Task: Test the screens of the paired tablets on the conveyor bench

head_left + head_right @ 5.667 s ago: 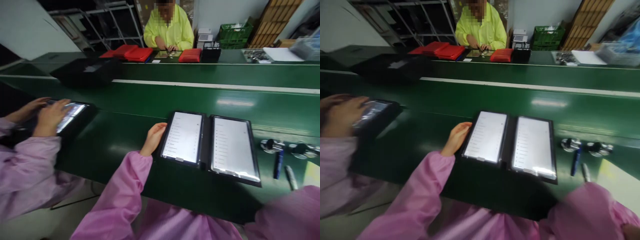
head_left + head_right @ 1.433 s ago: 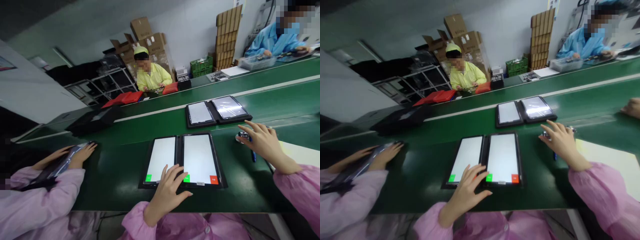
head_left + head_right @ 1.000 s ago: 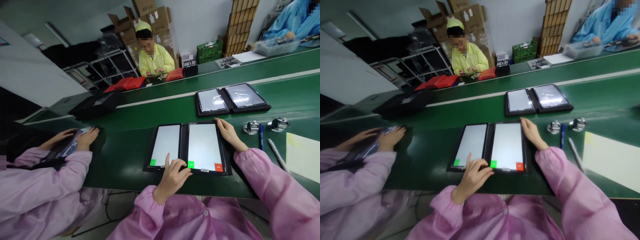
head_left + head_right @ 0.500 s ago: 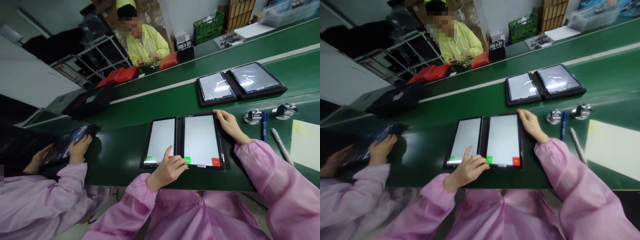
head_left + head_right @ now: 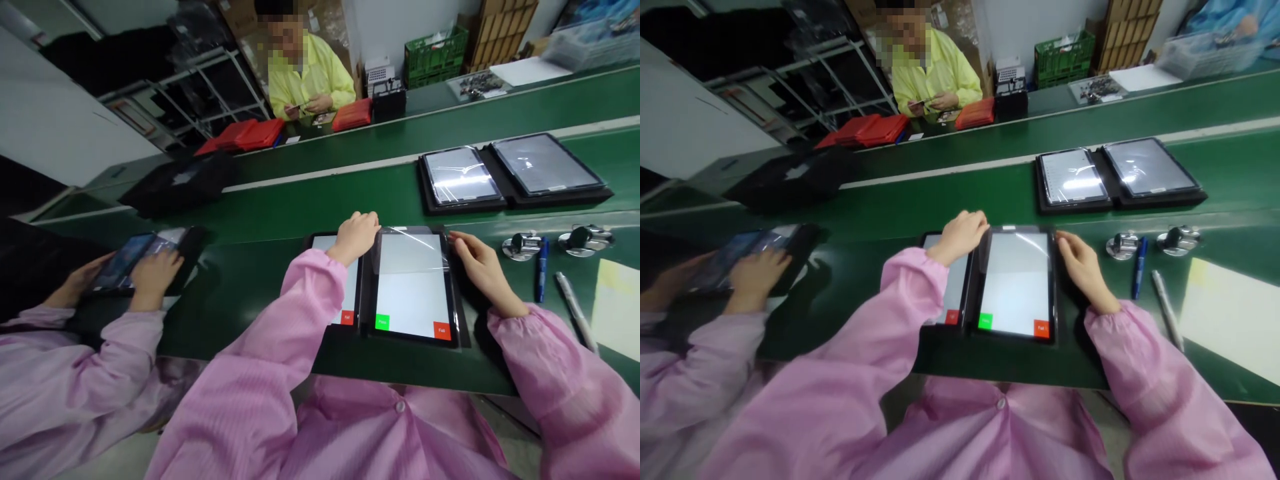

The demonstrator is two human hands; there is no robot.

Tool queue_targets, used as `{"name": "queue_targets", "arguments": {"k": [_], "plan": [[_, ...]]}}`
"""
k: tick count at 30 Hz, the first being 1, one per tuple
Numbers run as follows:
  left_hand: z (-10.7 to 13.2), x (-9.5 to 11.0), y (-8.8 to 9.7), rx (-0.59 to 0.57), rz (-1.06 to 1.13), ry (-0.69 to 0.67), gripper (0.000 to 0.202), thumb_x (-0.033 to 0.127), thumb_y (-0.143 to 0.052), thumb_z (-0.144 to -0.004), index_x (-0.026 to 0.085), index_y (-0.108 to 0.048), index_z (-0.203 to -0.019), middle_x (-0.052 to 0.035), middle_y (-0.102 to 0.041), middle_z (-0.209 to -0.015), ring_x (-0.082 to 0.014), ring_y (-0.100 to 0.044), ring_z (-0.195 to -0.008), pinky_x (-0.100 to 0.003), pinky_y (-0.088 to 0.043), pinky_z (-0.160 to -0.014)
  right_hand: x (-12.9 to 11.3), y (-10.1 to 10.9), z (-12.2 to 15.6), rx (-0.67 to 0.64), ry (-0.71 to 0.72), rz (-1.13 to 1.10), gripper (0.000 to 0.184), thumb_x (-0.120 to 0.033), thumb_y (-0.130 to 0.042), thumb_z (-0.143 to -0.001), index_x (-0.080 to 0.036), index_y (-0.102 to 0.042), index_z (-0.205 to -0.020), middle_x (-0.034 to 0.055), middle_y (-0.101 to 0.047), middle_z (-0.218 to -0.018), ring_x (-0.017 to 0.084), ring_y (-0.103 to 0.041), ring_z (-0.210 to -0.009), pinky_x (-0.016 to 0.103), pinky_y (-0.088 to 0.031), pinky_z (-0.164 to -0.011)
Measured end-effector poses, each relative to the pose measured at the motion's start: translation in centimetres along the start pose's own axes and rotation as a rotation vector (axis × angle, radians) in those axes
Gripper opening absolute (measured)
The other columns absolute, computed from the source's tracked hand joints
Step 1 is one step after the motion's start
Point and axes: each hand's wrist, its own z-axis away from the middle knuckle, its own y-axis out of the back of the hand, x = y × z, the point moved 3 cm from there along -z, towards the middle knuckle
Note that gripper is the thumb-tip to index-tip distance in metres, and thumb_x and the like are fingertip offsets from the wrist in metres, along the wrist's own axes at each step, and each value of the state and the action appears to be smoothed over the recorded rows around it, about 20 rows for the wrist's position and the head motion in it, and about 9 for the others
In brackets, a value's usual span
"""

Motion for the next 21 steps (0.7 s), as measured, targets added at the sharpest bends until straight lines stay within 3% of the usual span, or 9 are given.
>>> {"name": "queue_targets", "arguments": {"k": [4,8,10,14,17,21], "plan": [[-1.4,0.5,-0.7,-0.068,0.089,-0.040,0.013,0.017,-0.052,-0.105,0.017,-0.064,-0.107,-0.0097,-0.072,-0.104,-0.0266,-0.068,-0.101,-0.033,-0.053,-0.078,-2.3,1.7,6.4,-0.058,0.012,0.043,0.058,-0.070,-0.051,-0.099,-0.023,-0.068,-0.130,0.0113,-0.072,-0.123,0.029,-0.072,-0.108,0.041,-0.063,-0.089],[-1.8,0.7,-1.7,-0.095,0.167,-0.093,0.010,0.017,-0.053,-0.104,0.018,-0.063,-0.105,-0.0087,-0.072,-0.102,-0.0268,-0.070,-0.097,-0.033,-0.053,-0.079,-4.1,2.2,13.6,-0.168,0.079,0.195,0.061,-0.061,-0.060,-0.100,-0.025,-0.055,-0.149,0.0121,-0.062,-0.141,0.032,-0.066,-0.122,0.042,-0.064,-0.093],[-2.0,0.5,-1.9,-0.086,0.199,-0.106,0.011,0.017,-0.052,-0.104,0.018,-0.063,-0.106,-0.0091,-0.072,-0.102,-0.0273,-0.070,-0.099,-0.034,-0.053,-0.081,-4.5,2.1,15.6,-0.142,0.108,0.278,0.063,-0.059,-0.063,-0.099,-0.025,-0.053,-0.152,0.0123,-0.062,-0.142,0.033,-0.065,-0.123,0.046,-0.062,-0.097],[-2.2,0.1,-2.1,-0.075,0.253,-0.103,0.011,0.015,-0.053,-0.103,0.017,-0.063,-0.103,-0.0092,-0.072,-0.101,-0.0269,-0.070,-0.099,-0.035,-0.053,-0.085,-4.6,1.5,16.3,-0.013,0.149,0.315,0.054,-0.053,-0.061,-0.103,-0.026,-0.057,-0.149,0.0099,-0.065,-0.138,0.031,-0.070,-0.114,0.044,-0.066,-0.092],[-2.4,0.0,-2.2,-0.070,0.277,-0.094,0.010,0.015,-0.054,-0.102,0.017,-0.064,-0.099,-0.0090,-0.072,-0.100,-0.0264,-0.070,-0.095,-0.034,-0.052,-0.084,-4.4,1.3,16.0,0.020,0.158,0.288,0.051,-0.053,-0.064,-0.101,-0.027,-0.062,-0.145,0.0089,-0.067,-0.135,0.030,-0.074,-0.106,0.041,-0.068,-0.082],[-2.6,-0.2,-2.3,-0.058,0.286,-0.108,0.010,0.016,-0.056,-0.100,0.019,-0.063,-0.094,-0.0065,-0.072,-0.096,-0.0260,-0.070,-0.094,-0.034,-0.051,-0.083,-4.1,1.4,16.1,0.051,0.144,0.273,0.046,-0.052,-0.066,-0.100,-0.027,-0.068,-0.138,0.0077,-0.069,-0.132,0.031,-0.072,-0.109,0.036,-0.070,-0.070]]}}
